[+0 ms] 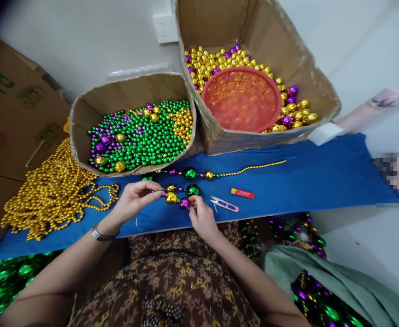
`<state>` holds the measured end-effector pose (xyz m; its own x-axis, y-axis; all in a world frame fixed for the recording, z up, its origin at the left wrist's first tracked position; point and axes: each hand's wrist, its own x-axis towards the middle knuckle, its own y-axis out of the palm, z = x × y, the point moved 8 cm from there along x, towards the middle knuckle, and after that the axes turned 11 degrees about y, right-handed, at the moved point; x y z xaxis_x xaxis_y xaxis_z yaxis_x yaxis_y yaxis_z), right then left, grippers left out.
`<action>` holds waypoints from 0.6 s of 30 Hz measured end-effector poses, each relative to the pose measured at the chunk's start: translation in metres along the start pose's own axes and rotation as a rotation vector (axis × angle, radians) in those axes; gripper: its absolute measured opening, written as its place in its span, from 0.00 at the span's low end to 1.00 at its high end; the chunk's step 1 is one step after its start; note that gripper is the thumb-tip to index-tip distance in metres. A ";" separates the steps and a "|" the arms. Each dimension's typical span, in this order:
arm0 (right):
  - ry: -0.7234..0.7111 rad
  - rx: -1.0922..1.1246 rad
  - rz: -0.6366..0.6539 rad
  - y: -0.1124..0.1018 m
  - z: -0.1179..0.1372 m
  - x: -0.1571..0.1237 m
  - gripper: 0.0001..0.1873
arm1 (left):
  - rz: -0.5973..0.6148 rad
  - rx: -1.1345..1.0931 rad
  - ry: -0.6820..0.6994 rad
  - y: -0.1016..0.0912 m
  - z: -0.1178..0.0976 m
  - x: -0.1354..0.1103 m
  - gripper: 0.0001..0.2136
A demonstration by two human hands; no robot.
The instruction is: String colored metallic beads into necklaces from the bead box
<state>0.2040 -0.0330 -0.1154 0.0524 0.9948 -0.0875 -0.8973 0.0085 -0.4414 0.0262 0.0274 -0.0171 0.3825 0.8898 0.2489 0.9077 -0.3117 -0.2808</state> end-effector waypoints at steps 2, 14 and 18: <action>-0.038 -0.107 -0.008 0.001 -0.004 0.000 0.14 | -0.005 0.059 0.093 0.008 -0.004 -0.003 0.05; -0.389 -0.103 -0.115 -0.060 0.096 0.010 0.15 | 0.006 0.348 0.511 0.018 -0.100 0.033 0.03; -0.397 -0.055 0.026 -0.042 0.099 0.019 0.13 | -0.027 0.265 0.438 0.017 -0.106 0.043 0.05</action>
<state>0.1997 -0.0046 -0.0102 -0.1528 0.9566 0.2482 -0.8706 -0.0115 -0.4918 0.0763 0.0246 0.0872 0.4473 0.6555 0.6085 0.8653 -0.1451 -0.4798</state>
